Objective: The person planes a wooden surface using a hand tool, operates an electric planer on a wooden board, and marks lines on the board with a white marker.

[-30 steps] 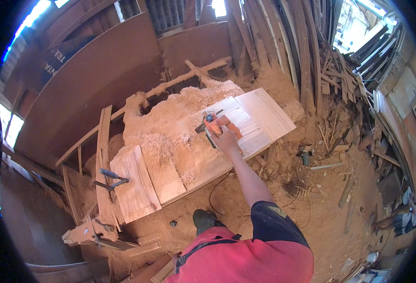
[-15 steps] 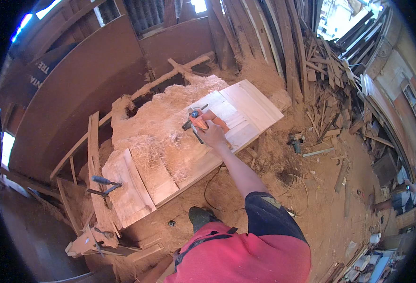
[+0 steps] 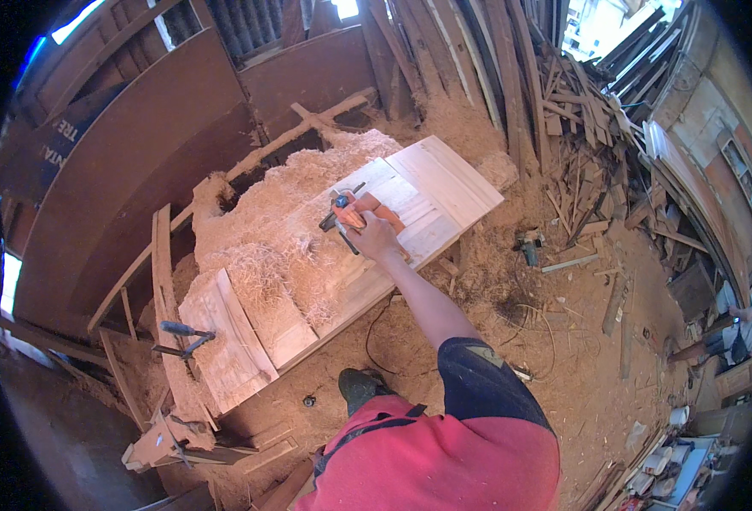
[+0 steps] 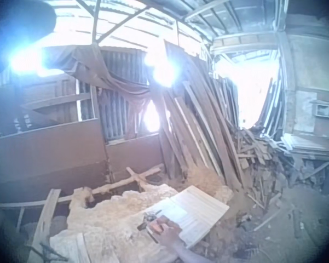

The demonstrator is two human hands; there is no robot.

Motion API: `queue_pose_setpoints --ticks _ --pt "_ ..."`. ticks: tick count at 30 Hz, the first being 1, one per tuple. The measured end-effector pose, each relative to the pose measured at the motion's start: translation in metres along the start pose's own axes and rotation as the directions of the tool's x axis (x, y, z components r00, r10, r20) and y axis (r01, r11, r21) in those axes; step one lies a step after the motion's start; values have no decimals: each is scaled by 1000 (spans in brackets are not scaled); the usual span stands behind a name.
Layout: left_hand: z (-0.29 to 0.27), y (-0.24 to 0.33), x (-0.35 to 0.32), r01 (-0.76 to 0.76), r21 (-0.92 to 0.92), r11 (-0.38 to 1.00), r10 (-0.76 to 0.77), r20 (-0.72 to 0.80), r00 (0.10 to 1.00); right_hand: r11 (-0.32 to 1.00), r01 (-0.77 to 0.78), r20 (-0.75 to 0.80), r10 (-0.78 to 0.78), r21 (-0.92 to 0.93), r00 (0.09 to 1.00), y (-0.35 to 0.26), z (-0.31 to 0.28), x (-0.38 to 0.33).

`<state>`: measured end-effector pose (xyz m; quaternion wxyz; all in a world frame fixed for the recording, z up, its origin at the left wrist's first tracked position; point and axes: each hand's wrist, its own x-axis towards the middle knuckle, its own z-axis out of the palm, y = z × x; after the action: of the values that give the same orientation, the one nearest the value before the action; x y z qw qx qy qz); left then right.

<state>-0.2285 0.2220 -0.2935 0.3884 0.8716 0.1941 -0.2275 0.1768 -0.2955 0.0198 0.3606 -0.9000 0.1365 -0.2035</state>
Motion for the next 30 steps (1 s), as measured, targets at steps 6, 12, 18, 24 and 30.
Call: queue_pose_setpoints --ticks 6,12,18,24,30 --pt "-7 17 18 -13 31 999 12 46 999 999 -34 26 34 0 999 6 -1 2" --pt "-19 50 49 -66 105 992 49 155 987 996 -94 72 94 1 993 0 -8 -4" --pt "-25 91 85 -168 207 964 103 291 951 996 -89 69 89 6 994 1 -11 -8" --pt "-25 120 116 -255 259 932 141 388 911 989 -144 25 143 17 989 0 -14 -11" --pt "-23 139 136 -318 261 912 175 453 874 990 -141 45 142 -8 989 8 -17 -12"
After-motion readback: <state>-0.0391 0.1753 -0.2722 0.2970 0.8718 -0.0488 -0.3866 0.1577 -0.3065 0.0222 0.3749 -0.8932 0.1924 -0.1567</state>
